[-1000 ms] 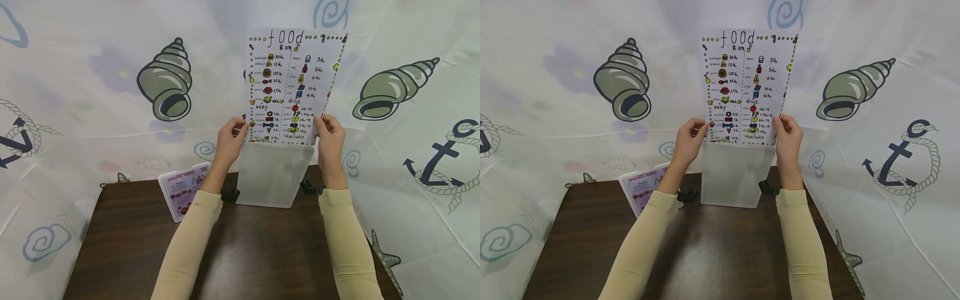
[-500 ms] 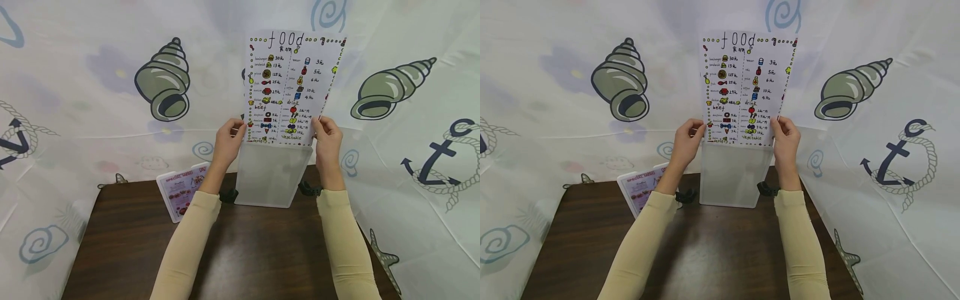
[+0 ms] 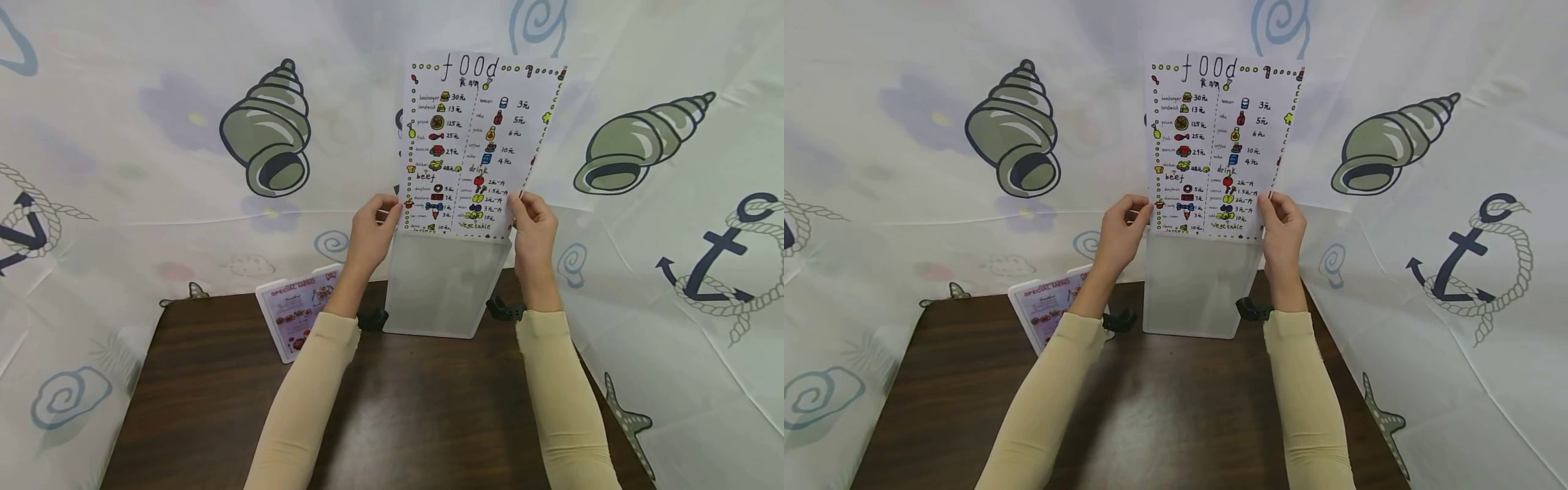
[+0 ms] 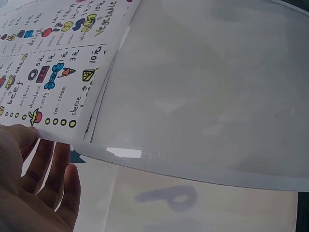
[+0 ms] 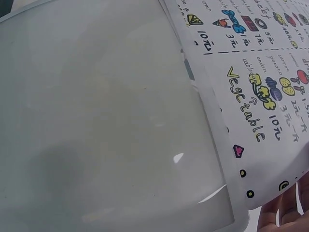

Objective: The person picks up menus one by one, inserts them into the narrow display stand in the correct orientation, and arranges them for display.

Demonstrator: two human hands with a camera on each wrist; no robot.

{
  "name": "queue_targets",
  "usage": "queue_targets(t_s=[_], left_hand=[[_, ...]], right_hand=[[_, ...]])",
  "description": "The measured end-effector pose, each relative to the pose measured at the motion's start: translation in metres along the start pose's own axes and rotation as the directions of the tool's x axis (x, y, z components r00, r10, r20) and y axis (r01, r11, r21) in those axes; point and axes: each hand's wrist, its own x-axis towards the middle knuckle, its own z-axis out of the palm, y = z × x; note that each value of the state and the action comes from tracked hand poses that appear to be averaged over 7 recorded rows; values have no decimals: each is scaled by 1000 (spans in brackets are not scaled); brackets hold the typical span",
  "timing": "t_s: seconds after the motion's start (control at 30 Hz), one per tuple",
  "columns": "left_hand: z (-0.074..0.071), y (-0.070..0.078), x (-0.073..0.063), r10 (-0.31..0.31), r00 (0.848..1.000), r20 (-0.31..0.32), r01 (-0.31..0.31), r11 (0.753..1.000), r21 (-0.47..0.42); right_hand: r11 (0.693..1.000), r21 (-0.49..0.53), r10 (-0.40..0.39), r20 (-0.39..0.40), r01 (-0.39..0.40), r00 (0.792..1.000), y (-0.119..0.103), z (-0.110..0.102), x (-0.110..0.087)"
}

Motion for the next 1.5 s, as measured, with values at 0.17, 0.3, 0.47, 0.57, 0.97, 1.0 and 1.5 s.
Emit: queue_targets(t_s=[0.17,0.3,0.47,0.57,0.97,1.0,1.5], left_hand=[[-1,0,1,-4,1000,4,4,1000,-3],[-2,-1,0,3,1000,9,-3,1000,-11],[-2,-3,0,10,1000,10,-9,1000,-17],[-2,-3,1,8,1000,14,-8,1000,-19],[-3,-5,2,7,1000,17,-6,999,-46],[-3,-5,2,5,1000,18,-4,999,-50],[-2,-4,5,3,999,45,-1,999,-43]], right_hand=[[1000,22,-8,-5,8,1000,2,1,0],[1000,19,-13,10,13,1000,2,2,1],[1000,16,-7,9,7,1000,3,1,1],[1000,13,10,-3,-9,1000,3,2,1],[1000,-2,23,-3,-23,1000,0,6,-4],[1000,-2,25,-1,-25,1000,0,7,-4],[999,34,12,39,-13,999,3,0,-5]])
